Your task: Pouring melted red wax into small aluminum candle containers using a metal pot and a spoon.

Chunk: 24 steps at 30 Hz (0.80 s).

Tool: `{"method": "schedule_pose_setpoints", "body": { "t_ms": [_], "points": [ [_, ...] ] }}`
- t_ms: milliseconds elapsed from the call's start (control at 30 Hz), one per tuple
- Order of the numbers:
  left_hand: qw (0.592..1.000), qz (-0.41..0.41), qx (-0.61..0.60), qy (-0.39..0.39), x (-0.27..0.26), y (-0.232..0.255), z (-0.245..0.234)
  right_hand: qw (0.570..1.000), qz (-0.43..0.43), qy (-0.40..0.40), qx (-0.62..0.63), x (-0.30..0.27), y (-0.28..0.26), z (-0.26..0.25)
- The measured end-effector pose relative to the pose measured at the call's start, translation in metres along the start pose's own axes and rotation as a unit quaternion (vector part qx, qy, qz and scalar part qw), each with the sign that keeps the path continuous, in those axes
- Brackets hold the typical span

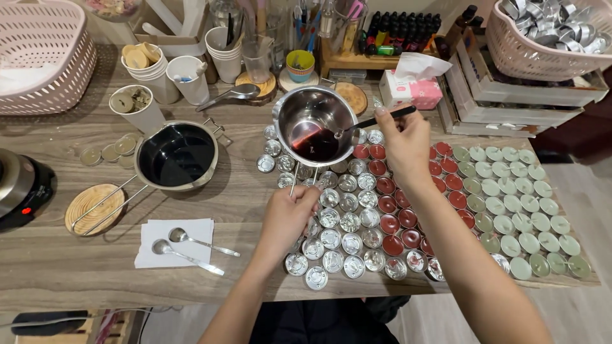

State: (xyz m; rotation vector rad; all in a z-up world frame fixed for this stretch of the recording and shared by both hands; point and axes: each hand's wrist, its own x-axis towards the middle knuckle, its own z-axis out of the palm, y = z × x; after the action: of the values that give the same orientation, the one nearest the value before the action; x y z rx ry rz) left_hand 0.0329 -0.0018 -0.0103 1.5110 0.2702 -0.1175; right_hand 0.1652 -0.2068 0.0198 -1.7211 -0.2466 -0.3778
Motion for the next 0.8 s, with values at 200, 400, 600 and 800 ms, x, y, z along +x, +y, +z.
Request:
{"method": "schedule_pose_setpoints", "body": {
  "t_ms": [200, 400, 600, 800],
  "points": [
    [1.0, -0.001, 0.019, 0.009, 0.01, 0.002, -0.002, 0.998, 0.065, 0.003, -0.002, 0.016, -0.009, -0.001],
    [1.0, -0.011, -0.003, 0.014, 0.021, 0.002, -0.003, 0.999, -0.022, -0.026, -0.014, 0.036, 0.006, -0.002],
    [1.0, 0.0, -0.008, 0.001, 0.028, -0.003, -0.006, 1.0, 0.004, 0.003, -0.024, 0.046, 0.008, -0.015],
    [1.0, -0.022, 0.008, 0.005, 0.027, 0.003, -0.009, 0.999, -0.001, 0.04, -0.034, 0.051, 0.045, -0.055]
  ]
}}
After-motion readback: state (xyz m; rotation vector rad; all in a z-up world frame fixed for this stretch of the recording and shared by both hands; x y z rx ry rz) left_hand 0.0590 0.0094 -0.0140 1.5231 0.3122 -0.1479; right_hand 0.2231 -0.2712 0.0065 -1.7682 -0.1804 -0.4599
